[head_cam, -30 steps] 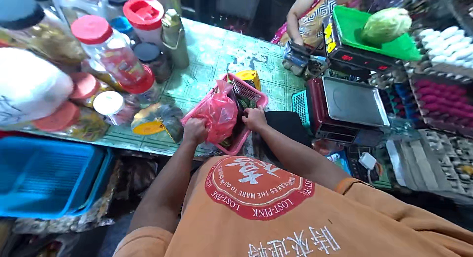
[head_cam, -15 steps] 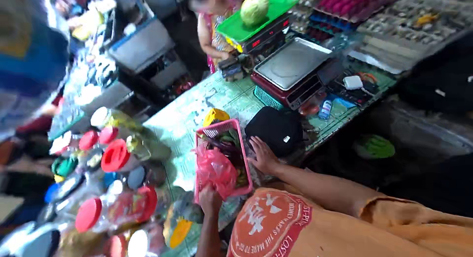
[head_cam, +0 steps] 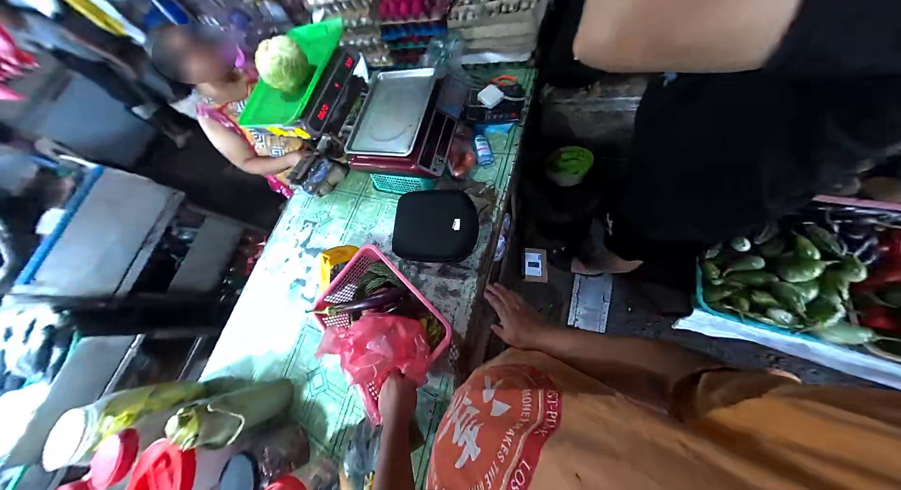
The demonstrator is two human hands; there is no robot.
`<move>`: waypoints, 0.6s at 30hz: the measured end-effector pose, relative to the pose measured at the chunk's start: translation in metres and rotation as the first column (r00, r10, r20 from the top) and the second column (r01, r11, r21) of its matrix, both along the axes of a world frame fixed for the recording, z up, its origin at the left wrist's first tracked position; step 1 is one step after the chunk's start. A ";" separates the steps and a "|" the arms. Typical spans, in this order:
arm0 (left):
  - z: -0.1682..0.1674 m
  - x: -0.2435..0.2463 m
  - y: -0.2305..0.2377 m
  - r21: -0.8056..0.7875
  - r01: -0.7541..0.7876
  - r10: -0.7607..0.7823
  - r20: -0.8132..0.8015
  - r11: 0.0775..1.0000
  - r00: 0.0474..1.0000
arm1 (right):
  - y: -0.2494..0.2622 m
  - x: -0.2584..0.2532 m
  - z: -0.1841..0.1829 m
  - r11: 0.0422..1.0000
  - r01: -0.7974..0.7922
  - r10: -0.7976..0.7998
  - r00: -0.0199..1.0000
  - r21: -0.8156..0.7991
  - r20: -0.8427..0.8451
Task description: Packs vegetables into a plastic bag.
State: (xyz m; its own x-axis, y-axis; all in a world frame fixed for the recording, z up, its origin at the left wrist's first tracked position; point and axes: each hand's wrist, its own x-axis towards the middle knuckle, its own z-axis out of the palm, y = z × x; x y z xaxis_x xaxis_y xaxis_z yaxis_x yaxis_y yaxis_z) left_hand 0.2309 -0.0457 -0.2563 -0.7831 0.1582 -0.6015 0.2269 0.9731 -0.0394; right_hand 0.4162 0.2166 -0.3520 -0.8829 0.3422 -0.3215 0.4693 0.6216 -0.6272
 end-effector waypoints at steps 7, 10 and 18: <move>-0.003 0.008 -0.006 0.072 -0.002 0.009 -0.098 0.997 0.995 | -0.023 0.011 -0.005 0.999 -0.036 0.035 0.998 0.026 0.043; -0.006 0.006 -0.005 0.067 -0.001 0.010 -0.127 0.998 0.992 | -0.013 0.001 -0.005 0.998 -0.018 0.018 1.000 0.064 0.000; -0.006 0.005 -0.002 0.091 -0.119 0.130 -0.136 0.989 0.982 | 0.030 -0.073 0.015 0.926 -0.377 0.376 0.925 0.023 0.048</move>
State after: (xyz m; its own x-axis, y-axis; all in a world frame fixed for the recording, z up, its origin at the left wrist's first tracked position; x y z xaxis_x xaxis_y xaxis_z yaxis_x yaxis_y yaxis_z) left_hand 0.2357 -0.0475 -0.2625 -0.8760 0.0985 -0.4721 0.1017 0.9946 0.0188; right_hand 0.3432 0.2468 -0.3371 -0.9347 -0.0026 -0.3554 0.2220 0.7765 -0.5897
